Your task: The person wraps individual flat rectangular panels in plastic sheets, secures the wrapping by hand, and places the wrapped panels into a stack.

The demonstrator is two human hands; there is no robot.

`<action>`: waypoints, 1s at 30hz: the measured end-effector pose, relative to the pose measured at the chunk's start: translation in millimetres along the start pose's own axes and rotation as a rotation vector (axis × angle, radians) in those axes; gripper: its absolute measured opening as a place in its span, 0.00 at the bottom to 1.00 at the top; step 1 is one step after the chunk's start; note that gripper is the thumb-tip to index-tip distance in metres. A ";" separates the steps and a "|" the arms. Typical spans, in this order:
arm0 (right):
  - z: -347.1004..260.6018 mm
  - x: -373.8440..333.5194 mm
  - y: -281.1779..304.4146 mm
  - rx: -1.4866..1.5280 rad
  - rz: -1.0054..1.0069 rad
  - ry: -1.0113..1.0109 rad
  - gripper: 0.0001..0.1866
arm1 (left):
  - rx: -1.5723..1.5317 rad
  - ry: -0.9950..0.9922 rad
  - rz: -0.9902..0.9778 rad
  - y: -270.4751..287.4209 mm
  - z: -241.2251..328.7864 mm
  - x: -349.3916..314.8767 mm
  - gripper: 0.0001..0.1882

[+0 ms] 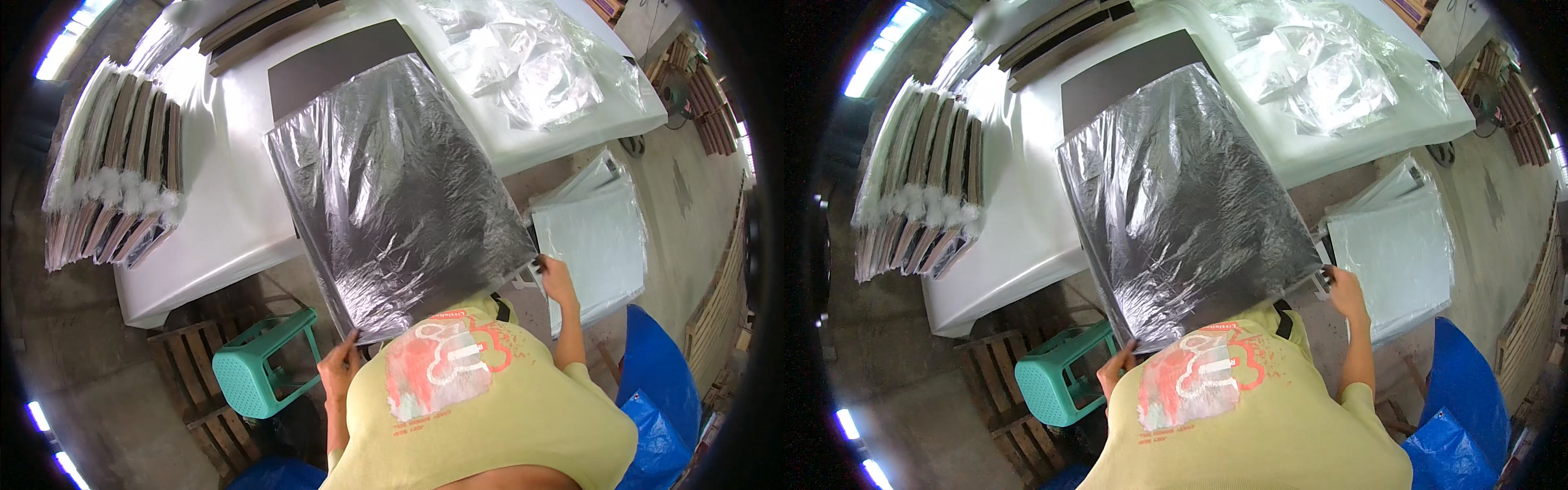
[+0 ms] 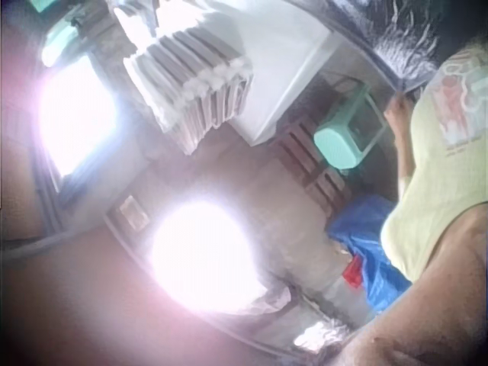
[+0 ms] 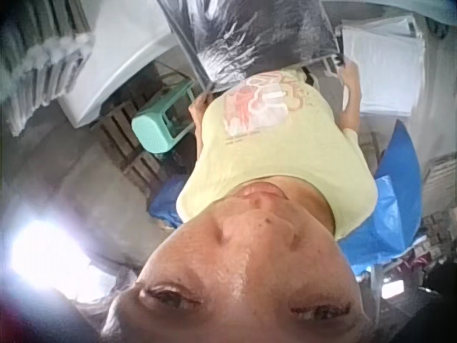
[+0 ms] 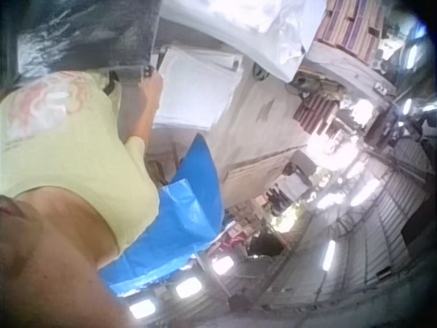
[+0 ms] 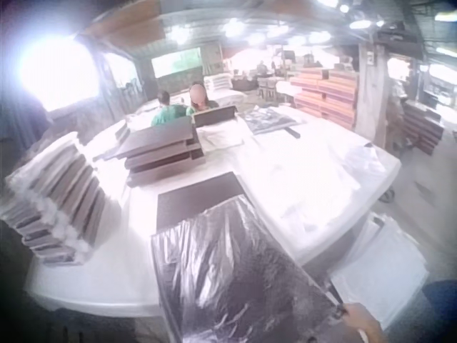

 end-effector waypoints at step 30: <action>238.0 -172.6 -43.7 1.232 1.309 -0.525 0.27 | 0.223 -0.325 -0.787 -125.4 98.5 80.8 0.14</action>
Point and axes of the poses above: each hand's wrist, its own x-axis towards the middle knuckle, its own y-axis out of the back of the hand, z = x × y, the point moved 5 cm from there along x, towards the middle knuckle, and after that the axes turned 2 degrees about -z, right-handed, at the moved point
